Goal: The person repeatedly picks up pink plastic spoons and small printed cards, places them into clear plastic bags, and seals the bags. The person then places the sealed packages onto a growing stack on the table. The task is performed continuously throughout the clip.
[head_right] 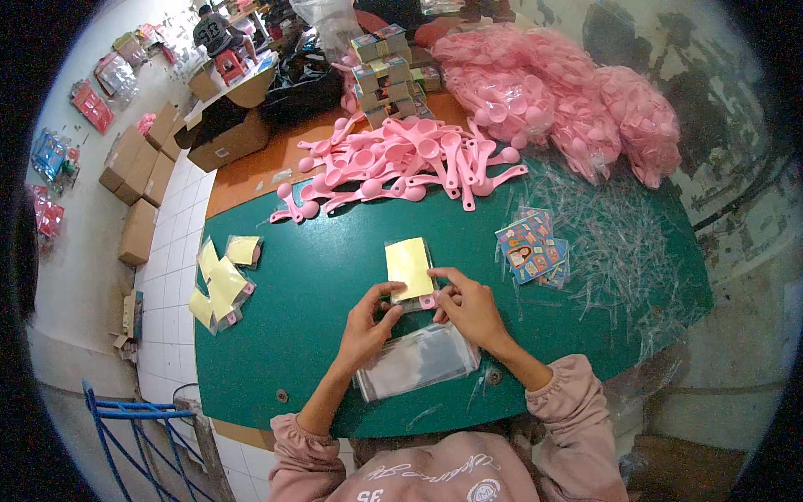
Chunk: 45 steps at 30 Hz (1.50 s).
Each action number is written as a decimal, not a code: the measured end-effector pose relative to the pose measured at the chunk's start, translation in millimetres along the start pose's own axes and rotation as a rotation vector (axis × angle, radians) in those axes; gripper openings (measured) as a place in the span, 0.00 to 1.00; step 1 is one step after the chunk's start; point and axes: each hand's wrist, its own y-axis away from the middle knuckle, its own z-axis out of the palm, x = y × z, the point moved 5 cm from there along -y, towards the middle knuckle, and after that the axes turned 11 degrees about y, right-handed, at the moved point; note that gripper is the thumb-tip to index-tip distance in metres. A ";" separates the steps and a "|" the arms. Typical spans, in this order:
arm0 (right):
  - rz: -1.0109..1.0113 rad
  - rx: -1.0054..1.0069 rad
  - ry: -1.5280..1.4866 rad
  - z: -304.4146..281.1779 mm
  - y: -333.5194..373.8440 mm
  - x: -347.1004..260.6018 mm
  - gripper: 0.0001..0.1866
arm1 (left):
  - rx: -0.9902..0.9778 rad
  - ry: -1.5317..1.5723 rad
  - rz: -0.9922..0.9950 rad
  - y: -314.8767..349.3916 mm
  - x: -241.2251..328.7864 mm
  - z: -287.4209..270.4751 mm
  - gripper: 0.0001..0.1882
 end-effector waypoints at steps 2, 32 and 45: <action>0.007 -0.010 0.024 -0.7 1.2 0.1 0.15 | 0.024 -0.005 0.023 -0.2 -2.9 -3.3 0.20; -0.150 0.087 0.958 -191.1 75.8 -43.6 0.20 | 0.292 -1.066 0.358 -122.2 -31.3 -163.0 0.23; -0.479 -0.131 0.918 -34.4 -7.5 -36.5 0.21 | 0.136 -0.607 0.576 -25.6 34.4 10.6 0.23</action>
